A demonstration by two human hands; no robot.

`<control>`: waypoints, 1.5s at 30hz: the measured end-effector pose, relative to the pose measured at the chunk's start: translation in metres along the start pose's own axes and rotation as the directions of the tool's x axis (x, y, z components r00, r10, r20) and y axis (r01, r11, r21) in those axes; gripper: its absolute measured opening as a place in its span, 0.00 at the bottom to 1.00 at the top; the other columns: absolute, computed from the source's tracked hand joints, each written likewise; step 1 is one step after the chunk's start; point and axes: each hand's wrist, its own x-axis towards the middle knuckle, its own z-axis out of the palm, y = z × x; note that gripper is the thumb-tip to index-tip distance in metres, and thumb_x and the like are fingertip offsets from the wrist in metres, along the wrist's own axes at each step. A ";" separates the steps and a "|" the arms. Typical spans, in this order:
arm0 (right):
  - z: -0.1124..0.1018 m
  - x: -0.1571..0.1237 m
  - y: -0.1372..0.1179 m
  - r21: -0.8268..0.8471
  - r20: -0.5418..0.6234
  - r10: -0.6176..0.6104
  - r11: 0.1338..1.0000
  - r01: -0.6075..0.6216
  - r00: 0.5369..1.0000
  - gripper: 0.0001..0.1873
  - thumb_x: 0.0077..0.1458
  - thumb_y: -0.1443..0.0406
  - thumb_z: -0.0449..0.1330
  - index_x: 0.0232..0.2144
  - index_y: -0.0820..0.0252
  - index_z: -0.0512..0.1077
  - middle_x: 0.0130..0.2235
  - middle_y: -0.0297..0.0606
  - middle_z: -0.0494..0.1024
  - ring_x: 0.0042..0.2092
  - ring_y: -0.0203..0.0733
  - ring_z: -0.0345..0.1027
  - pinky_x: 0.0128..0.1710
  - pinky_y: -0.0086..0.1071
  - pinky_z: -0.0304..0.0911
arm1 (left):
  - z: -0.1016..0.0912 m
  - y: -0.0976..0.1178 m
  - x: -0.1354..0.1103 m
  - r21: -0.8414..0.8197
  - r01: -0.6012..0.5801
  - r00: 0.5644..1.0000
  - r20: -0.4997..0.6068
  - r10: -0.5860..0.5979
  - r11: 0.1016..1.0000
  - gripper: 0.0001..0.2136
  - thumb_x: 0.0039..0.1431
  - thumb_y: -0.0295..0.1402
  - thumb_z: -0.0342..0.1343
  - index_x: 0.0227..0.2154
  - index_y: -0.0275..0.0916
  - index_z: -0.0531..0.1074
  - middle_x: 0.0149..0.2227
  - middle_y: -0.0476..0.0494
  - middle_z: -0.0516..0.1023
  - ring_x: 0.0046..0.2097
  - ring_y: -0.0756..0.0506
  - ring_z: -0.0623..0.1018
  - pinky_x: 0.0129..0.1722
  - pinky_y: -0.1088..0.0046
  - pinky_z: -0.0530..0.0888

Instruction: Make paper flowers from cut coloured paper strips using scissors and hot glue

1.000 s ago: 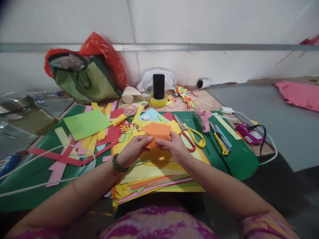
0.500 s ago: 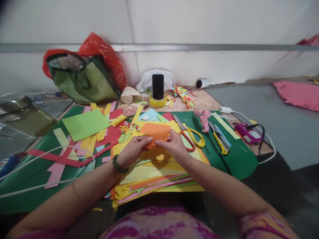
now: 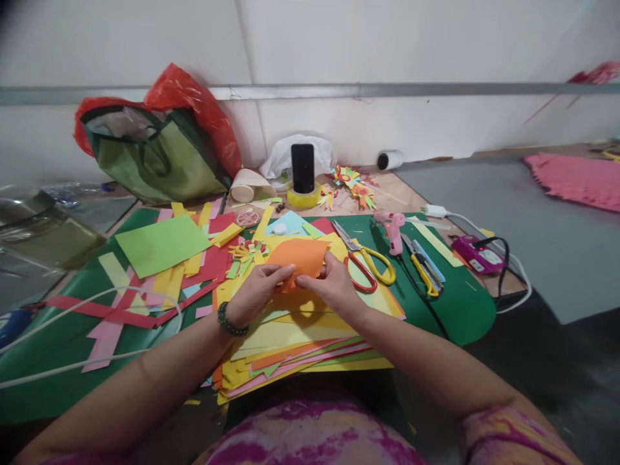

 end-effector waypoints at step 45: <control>-0.015 0.006 0.006 -0.001 0.105 0.019 1.000 -0.019 0.994 0.33 0.37 0.63 0.73 0.47 0.57 0.68 0.39 0.37 0.82 0.38 0.46 0.77 0.36 0.36 0.71 | 0.000 -0.002 0.003 0.045 0.063 0.997 0.032 -0.065 0.997 0.27 0.33 0.53 0.67 0.14 0.37 0.59 0.17 0.55 0.60 0.22 0.55 0.59 0.23 0.76 0.55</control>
